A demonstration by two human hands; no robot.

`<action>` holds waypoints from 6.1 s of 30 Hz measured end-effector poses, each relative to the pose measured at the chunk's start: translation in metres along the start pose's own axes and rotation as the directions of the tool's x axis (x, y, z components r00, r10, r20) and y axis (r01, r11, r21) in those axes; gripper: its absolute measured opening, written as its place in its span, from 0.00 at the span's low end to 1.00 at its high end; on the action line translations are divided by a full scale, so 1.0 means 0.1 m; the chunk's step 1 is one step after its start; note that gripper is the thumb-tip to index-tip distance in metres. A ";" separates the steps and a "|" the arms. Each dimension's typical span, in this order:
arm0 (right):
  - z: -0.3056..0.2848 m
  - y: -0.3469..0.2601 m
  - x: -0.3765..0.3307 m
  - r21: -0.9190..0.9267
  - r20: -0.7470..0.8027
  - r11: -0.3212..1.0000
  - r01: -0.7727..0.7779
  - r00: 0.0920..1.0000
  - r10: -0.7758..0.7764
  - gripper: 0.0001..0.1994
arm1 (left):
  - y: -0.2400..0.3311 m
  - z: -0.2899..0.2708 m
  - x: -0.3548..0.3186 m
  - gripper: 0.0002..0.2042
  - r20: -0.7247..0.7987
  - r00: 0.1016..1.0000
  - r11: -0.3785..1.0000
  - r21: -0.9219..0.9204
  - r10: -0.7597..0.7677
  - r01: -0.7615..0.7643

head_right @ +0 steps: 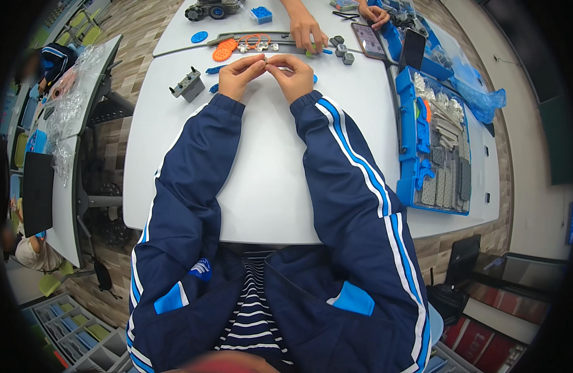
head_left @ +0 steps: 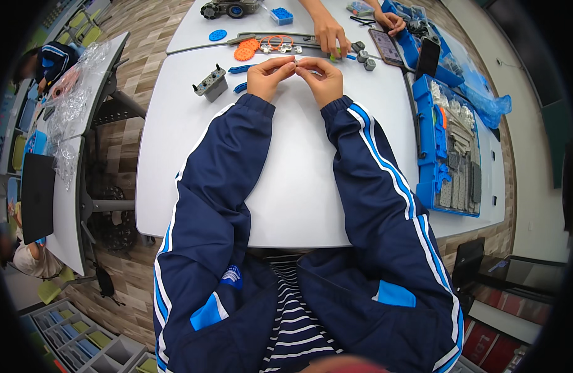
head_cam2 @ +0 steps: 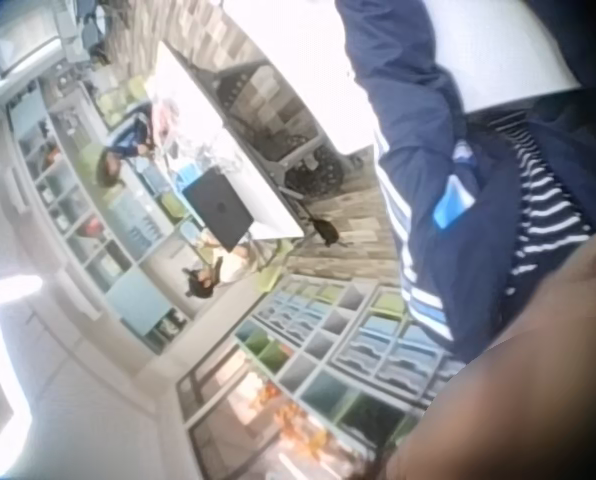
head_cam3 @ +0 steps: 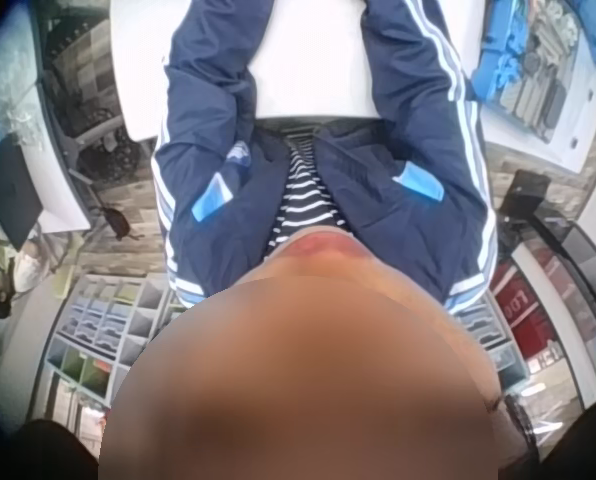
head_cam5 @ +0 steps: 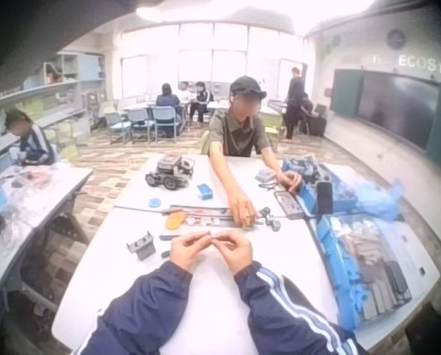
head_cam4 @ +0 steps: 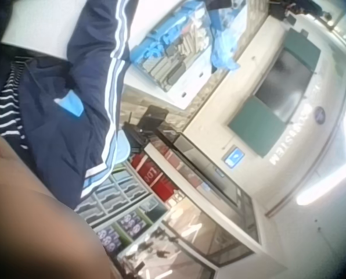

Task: The person assembles small mechanical components on a white table, connecting grey and blue plastic pieces by hand. They handle multiple small parts, aligning and snapping them together while occasionally referencing a tablet on the table.

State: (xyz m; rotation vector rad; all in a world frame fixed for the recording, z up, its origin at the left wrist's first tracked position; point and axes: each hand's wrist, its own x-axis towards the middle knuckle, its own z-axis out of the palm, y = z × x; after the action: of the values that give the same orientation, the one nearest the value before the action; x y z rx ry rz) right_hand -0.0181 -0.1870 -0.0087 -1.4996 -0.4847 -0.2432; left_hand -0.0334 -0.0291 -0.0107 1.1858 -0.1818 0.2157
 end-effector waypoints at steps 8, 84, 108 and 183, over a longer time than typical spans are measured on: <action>0.02 -0.02 -0.01 0.051 0.003 0.998 -0.044 0.999 0.044 0.09 | 0.01 0.00 0.00 0.14 0.006 1.000 0.999 0.039 0.008 -0.009; -0.49 -0.27 -0.33 -0.152 0.196 0.940 -0.304 0.923 0.330 0.05 | 0.32 0.03 -0.56 0.17 0.321 0.941 0.650 0.739 -0.110 -0.176; -0.41 -0.51 -0.66 -0.252 0.136 0.927 -0.277 0.939 0.317 0.06 | 0.19 0.21 -0.63 0.15 0.218 0.958 0.828 0.559 -0.185 0.032; -0.42 -0.58 -0.74 -0.346 0.050 0.936 -0.060 0.995 0.083 0.09 | 0.29 0.27 -0.64 0.19 0.228 0.918 0.945 0.083 -0.326 0.315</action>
State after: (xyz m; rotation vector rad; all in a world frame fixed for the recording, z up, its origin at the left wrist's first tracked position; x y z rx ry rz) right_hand -0.1029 -0.2430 0.0100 -1.8691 -0.4530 -0.2309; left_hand -0.1038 -0.0486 0.0091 1.2662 -0.1905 -0.2148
